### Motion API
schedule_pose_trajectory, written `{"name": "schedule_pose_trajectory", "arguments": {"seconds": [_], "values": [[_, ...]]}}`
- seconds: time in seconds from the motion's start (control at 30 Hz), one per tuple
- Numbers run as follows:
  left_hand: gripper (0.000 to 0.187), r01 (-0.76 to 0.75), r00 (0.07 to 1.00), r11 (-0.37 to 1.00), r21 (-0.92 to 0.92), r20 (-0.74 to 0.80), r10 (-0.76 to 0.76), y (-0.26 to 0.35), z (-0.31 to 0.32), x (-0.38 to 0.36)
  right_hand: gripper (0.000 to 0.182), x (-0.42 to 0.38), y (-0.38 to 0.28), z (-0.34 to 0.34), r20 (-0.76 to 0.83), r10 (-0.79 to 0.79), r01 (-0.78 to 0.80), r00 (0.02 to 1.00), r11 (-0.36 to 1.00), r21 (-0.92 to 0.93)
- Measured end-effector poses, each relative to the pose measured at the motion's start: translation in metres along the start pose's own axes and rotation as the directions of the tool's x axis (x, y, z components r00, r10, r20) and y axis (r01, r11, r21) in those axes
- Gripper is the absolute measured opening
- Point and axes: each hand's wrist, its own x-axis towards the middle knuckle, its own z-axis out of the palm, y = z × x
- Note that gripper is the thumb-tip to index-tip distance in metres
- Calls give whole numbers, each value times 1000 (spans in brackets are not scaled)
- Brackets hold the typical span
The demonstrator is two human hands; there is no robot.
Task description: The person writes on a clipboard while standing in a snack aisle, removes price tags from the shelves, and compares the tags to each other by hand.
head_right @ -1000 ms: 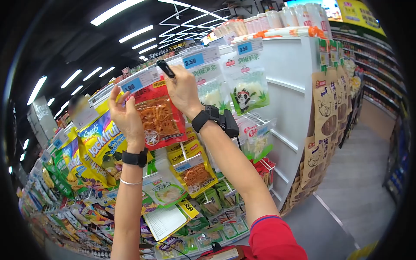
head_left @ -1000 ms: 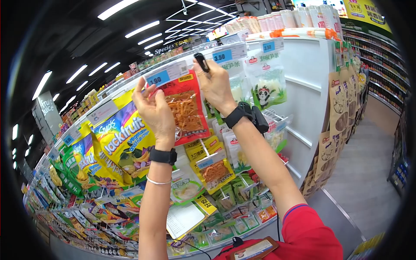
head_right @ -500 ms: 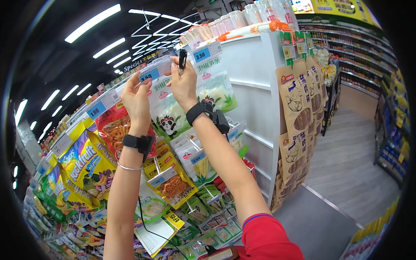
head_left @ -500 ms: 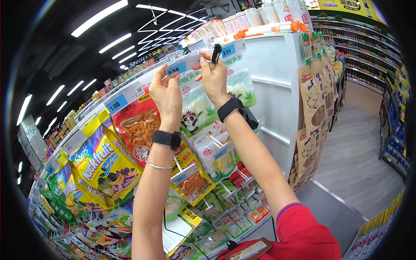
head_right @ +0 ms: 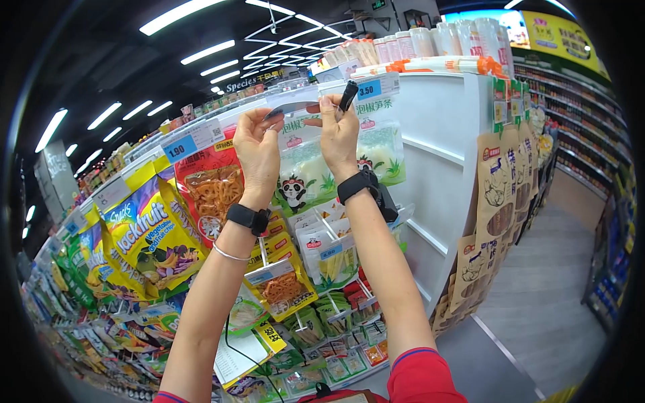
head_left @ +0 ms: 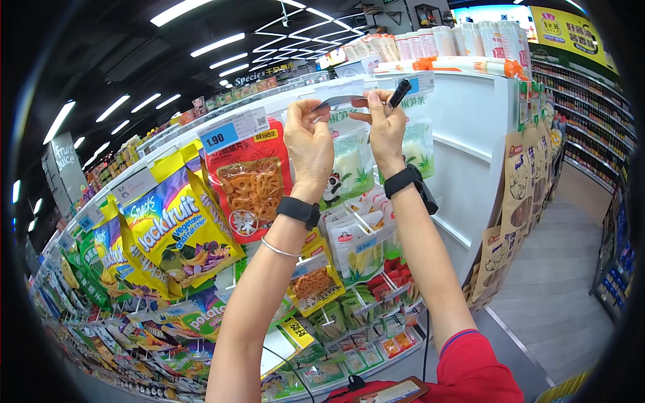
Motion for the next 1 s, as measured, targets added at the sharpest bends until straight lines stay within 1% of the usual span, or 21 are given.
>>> {"name": "schedule_pose_trajectory", "arguments": {"seconds": [0.07,0.1,0.13,0.2,0.27,0.3,0.33,0.4,0.43,0.5,0.53,0.6,0.63,0.73,0.77,0.8,0.83,0.87,0.9,0.93,1.0], "values": [[27,-14,999,1000,-19,29,15,-2,0,0,21,2,1,-1,5,-16,17,1000,999,-30],[29,12,1000,997,-77,27,-10,3,1,-1,22,2,-2,0,-2,8,-8,1000,999,-46],[32,40,999,997,-71,38,-37,6,1,-2,23,3,-6,-2,-11,31,-32,999,997,-66],[38,34,998,998,-43,46,-32,13,-2,-8,21,7,-11,-16,-72,21,-29,997,993,-112],[41,16,995,1000,-6,99,-15,23,-12,-15,19,19,-9,-46,-231,-151,63,961,936,-347],[38,18,990,1000,5,140,-19,30,-18,-18,19,25,-12,-61,-274,-178,64,945,922,-382],[35,17,983,1000,17,181,-20,36,-26,-20,21,35,-10,-76,-286,-257,105,923,885,-454],[29,-49,972,997,59,232,34,44,-38,-21,26,47,-12,-100,-301,-136,-10,944,899,-437],[25,-56,973,997,45,226,45,48,-41,-21,26,53,-13,-106,-305,-142,-9,942,896,-444],[25,-45,970,998,45,239,33,57,-47,-21,30,61,-14,-113,-235,-97,-12,967,906,-423],[25,-37,969,998,52,246,23,62,-49,-22,30,63,-16,-117,-237,-97,-12,967,906,-424],[23,-44,968,996,75,251,23,74,-55,-24,32,65,-17,-123,-11,-32,22,999,850,-526],[23,-68,966,994,88,256,43,81,-59,-25,31,66,-15,-125,-17,11,-18,1000,843,-538],[20,-132,970,988,75,217,113,97,-80,-23,31,67,-13,-132,-16,17,-22,1000,857,-515],[20,-165,969,980,111,202,140,103,-91,-19,32,68,-12,-133,-6,7,-9,1000,867,-499],[20,-193,968,969,152,191,163,110,-104,-15,31,70,-11,-132,11,-59,57,998,870,-489],[19,-217,972,944,250,144,185,118,-115,-11,29,70,-12,-130,21,-117,113,993,870,-481],[18,-228,973,910,345,105,204,125,-126,-8,25,71,-13,-130,41,-95,103,995,856,-507],[19,-229,973,928,293,84,214,130,-138,-5,21,75,-11,-132,62,-118,133,991,841,-524],[21,-225,974,918,327,49,222,133,-155,-1,20,80,-7,-135,95,-113,147,989,806,-574],[22,-265,964,893,363,71,257,145,-178,2,16,82,-11,-132,69,-100,121,993,766,-631]]}}
